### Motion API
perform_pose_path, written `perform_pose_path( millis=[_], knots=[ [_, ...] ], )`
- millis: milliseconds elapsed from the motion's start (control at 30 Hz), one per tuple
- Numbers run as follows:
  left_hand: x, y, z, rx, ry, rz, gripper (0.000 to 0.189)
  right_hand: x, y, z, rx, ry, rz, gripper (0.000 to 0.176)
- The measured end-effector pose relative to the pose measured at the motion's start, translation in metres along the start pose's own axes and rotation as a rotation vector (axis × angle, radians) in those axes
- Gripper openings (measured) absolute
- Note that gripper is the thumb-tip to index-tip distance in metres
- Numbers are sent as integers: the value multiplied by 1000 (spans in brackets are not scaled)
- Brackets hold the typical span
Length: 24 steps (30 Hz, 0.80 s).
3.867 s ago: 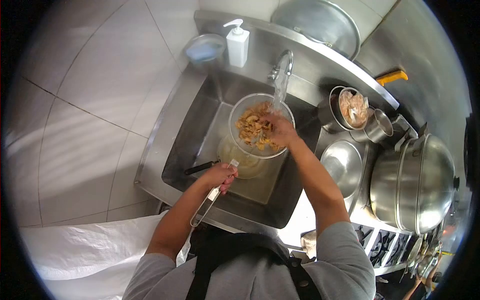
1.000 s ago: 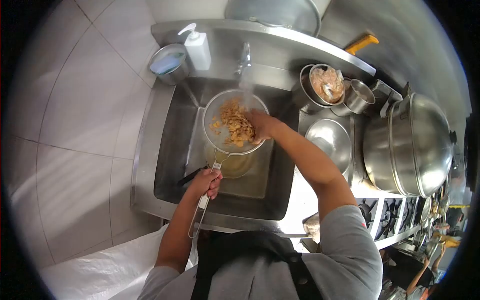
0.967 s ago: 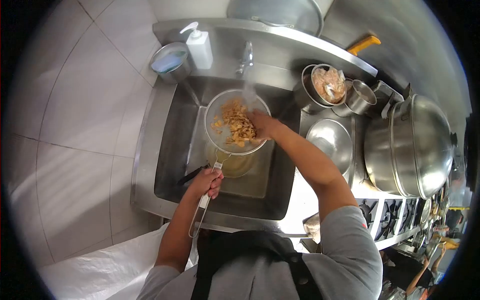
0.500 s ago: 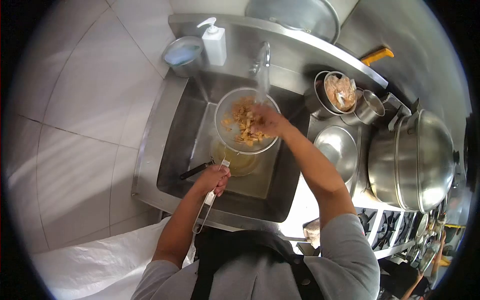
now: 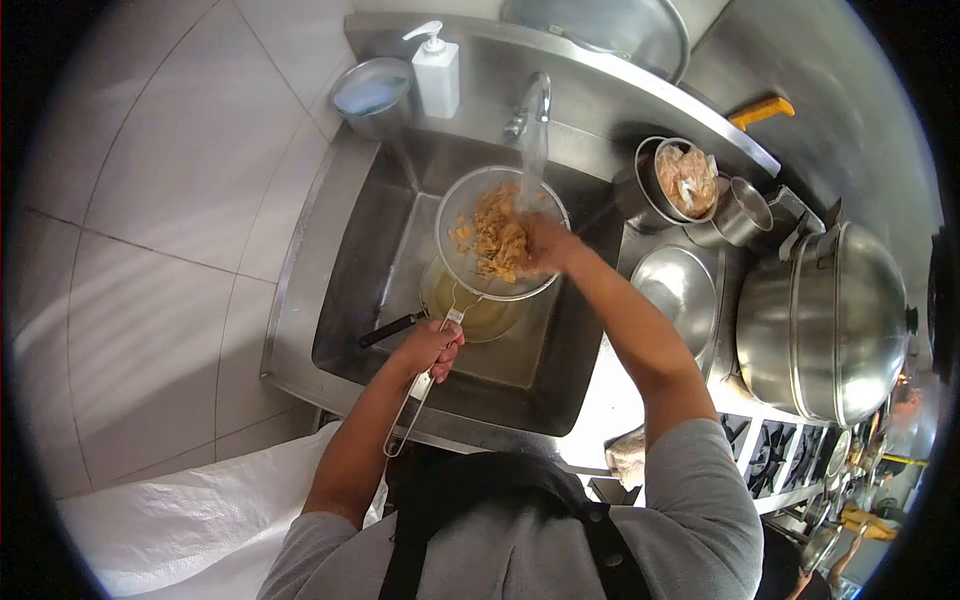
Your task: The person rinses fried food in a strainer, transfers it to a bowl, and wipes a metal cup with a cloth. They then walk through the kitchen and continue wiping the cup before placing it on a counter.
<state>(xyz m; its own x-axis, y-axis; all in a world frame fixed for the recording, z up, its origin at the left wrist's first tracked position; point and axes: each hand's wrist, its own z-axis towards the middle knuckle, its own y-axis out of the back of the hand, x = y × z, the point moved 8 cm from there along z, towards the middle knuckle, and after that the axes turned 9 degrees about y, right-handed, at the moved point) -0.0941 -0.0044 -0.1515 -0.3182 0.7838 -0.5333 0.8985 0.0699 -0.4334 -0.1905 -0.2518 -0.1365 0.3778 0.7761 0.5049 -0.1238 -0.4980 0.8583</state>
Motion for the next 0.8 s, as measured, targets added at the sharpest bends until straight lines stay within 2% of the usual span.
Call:
perform_pose_path(
  millis=[33,100,133,200,333,433,500,533,600,733,800],
  knots=[
    [-1,-1,-1,-1,0,-1,25,17,2,-4,1,1,0,61],
    [-1,-1,-2,-22,21,-22,26,21,6,-18,-63,-284,-46,58],
    [0,0,0,-22,22,-25,26,15,0,-17,-61,-284,-46,58],
    [1,1,4,-3,15,-13,27,-4,-2,-10,-251,-199,-22,51],
    [0,5,2,-54,36,25,26,-4,23,-9,-273,-210,141,45],
    [2,5,2,-44,33,13,25,11,51,-15,-383,-154,279,41],
    [4,7,5,-29,6,18,24,9,55,-12,-427,-12,344,34],
    [4,6,5,-29,6,17,24,14,59,-12,-426,-12,344,34],
    [3,5,3,-43,16,8,24,22,65,-14,-353,-158,231,30],
    [4,4,2,-43,30,18,24,11,47,-8,-302,-187,174,25],
    [2,2,-1,-34,17,16,23,2,40,-5,-334,-186,-17,22]
  ],
)
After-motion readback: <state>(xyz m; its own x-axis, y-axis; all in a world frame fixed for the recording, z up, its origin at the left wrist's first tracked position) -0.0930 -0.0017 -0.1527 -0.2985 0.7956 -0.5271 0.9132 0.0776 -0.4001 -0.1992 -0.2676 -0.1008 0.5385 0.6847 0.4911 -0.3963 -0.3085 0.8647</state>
